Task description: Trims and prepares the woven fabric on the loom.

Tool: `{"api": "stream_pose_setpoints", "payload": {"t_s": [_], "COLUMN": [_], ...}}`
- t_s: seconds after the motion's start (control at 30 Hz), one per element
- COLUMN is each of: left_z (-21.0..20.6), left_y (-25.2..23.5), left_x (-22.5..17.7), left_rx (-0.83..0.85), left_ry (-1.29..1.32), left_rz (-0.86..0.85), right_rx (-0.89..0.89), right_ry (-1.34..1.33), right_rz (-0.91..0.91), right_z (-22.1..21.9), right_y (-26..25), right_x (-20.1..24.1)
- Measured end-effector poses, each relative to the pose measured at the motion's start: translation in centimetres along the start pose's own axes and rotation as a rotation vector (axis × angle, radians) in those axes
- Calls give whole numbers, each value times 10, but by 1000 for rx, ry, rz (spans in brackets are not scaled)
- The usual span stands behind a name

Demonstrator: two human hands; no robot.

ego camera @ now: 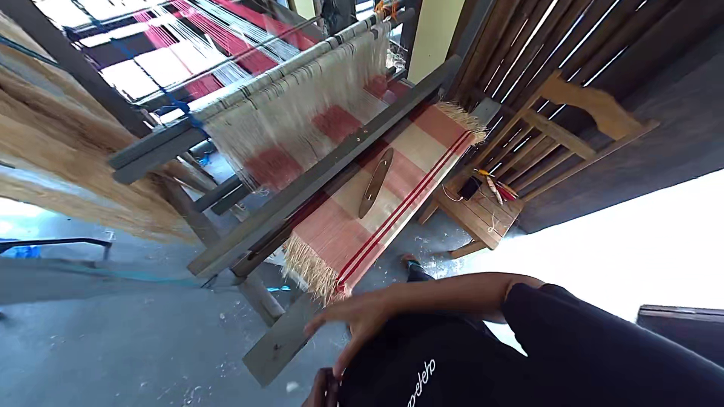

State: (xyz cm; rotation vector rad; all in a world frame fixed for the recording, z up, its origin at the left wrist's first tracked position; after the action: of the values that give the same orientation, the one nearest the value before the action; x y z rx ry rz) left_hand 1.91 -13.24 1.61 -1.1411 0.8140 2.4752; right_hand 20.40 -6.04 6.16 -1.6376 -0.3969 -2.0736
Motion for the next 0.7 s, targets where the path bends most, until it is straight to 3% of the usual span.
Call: {"api": "stream_pose_setpoints", "payload": {"t_s": [0.1, 0.23, 0.4, 0.53, 0.6, 0.7], "left_z": [11, -20, -94, -145, -166, -193], "left_y": [-45, -109, -196, -254, -273, -287], "left_x": [-90, -191, -280, -290, -311, -370], "left_rx": [-182, -194, 2, 2, -57, -101], "left_ry": [340, 726, 683, 423, 250, -6], "left_rz": [-293, -375, -437, -392, -430, -562], "right_rx": [75, 11, -230, -488, -481, -378], "right_ry": [-351, -372, -29, -83, 72, 91], "right_rz": [-52, -222, -36, -183, -252, -292], "right_z": [12, 112, 278, 415, 459, 472], "right_y": [21, 72, 157, 244, 280, 295], "right_x": [13, 1, 11, 17, 7, -10]}}
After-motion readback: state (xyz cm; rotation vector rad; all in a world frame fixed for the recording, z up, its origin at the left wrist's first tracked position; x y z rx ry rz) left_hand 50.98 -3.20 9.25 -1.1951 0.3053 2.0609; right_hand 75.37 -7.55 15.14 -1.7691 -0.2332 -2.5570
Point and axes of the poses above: each hand's wrist, its own y-axis away from the middle knuckle, its own z-axis out of the back of the hand, x = y × z, the point moved 6 cm from there along -y, towards the middle knuckle, and after that the axes turned 11 degrees about -x, right-handed, at the moved point
